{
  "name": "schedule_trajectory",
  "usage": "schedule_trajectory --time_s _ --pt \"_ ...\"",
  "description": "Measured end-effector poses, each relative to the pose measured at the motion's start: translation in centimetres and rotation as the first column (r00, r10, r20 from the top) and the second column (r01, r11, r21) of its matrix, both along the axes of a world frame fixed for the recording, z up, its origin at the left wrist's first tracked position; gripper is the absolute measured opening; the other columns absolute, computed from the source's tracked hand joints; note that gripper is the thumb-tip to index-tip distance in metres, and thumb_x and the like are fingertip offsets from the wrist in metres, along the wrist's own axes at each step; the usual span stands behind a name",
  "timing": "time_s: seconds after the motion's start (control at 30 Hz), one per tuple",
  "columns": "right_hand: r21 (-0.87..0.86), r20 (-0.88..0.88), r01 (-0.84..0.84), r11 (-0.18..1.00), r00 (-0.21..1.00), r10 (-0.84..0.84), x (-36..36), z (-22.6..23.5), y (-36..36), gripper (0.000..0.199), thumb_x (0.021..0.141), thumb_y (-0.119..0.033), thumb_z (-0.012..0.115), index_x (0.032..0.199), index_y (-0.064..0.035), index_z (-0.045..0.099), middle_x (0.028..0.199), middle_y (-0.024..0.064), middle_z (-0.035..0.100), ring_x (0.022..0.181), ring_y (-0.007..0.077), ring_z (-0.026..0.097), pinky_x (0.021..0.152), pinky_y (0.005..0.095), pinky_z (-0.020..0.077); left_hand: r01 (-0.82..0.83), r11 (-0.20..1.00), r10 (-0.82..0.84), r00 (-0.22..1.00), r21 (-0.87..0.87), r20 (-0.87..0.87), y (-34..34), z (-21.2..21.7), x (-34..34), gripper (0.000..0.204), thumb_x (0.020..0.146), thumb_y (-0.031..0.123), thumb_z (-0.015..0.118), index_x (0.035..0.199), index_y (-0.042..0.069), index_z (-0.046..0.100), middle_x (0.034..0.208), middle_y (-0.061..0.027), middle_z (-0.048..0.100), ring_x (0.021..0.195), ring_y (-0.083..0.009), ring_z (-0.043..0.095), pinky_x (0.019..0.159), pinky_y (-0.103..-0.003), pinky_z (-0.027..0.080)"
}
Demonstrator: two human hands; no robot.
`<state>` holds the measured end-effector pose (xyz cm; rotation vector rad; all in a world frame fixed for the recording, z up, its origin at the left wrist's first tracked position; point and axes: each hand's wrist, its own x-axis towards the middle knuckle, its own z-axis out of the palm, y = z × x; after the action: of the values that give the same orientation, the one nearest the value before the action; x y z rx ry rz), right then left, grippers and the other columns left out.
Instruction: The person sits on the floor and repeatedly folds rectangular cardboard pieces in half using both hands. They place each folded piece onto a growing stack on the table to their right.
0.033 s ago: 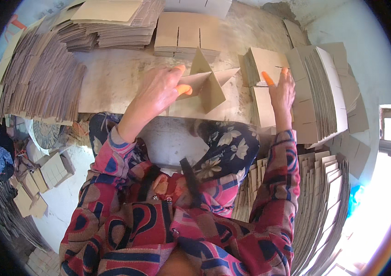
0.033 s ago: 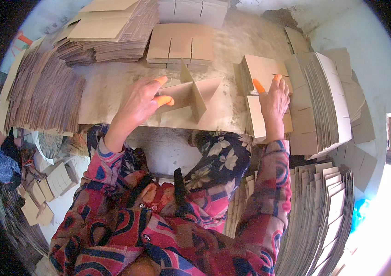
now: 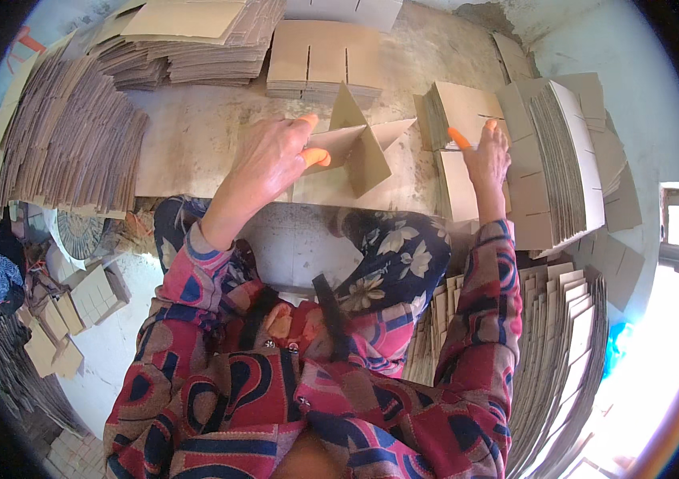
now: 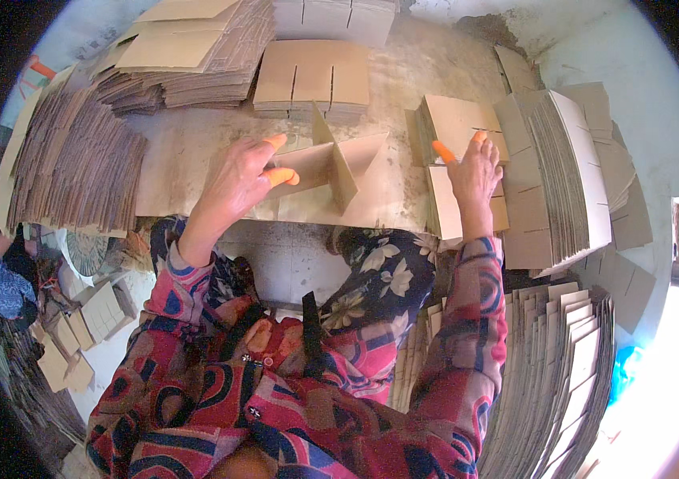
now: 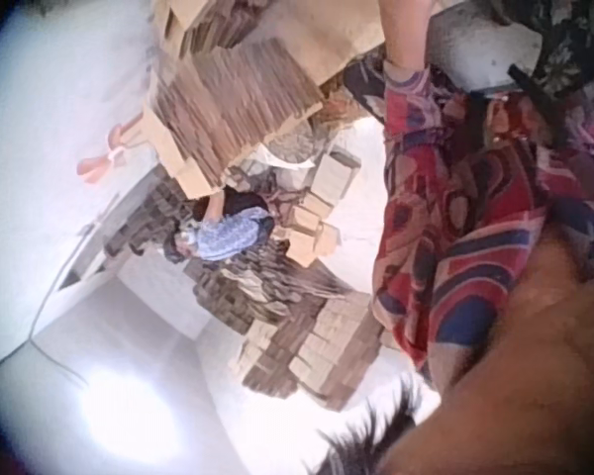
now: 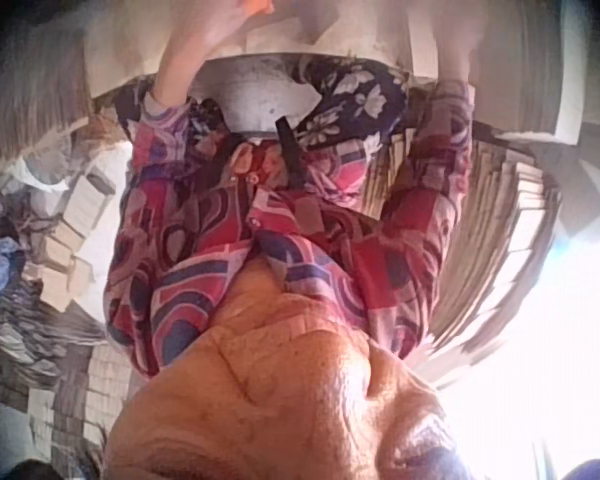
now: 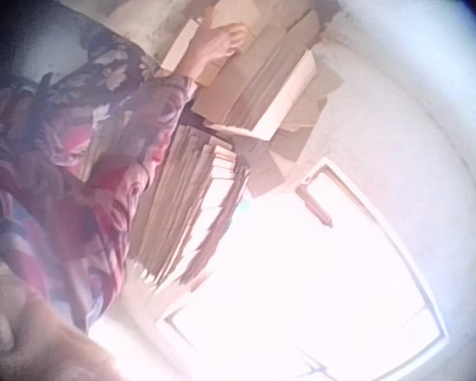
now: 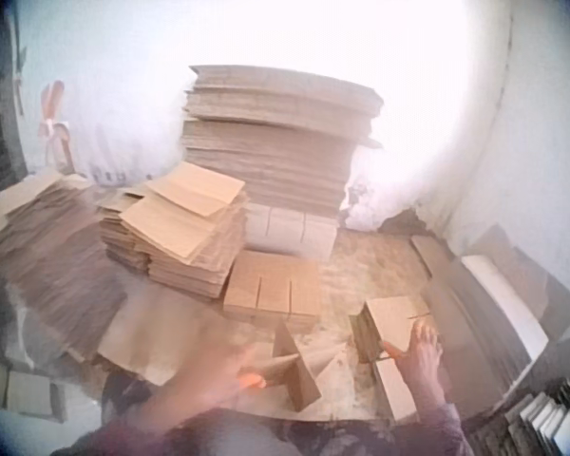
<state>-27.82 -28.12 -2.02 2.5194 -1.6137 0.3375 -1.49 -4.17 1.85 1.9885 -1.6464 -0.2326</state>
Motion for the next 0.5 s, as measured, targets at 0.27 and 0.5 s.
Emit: schedule_trajectory --time_s 0.27,0.5 --pt "-0.073 -0.418 0.19 0.979 0.885 -0.203 1.9 -10.1 -4.8 0.086 0.09 -0.06 0.05 0.133 0.0139 0.041 0.123 0.0217 0.058 0.112 0.038 0.057 0.09 0.0549 0.0439 -0.062 0.997 0.071 0.979 -0.056 0.19 1.3 0.3 0.3 0.05 0.07 0.03 0.078 0.106 -0.002 0.065 0.079 -0.0166 0.066 0.074 -0.0321 0.06 0.066 -0.041 0.048" --pt "0.143 -0.095 -0.257 0.956 0.958 0.272 1.2 -6.7 -7.1 0.032 0.088 -0.033 0.062 0.076 -0.0031 0.067 0.08 0.0237 0.065 0.073 0.0389 0.065 0.064 0.0489 0.0502 -0.109 0.994 0.11 0.989 -0.018 0.096 2.7 0.4 0.9 0.053 0.066 0.031 0.081 0.104 -0.002 0.066 0.076 -0.0167 0.065 0.074 -0.0322 0.062 0.066 -0.04 0.05"
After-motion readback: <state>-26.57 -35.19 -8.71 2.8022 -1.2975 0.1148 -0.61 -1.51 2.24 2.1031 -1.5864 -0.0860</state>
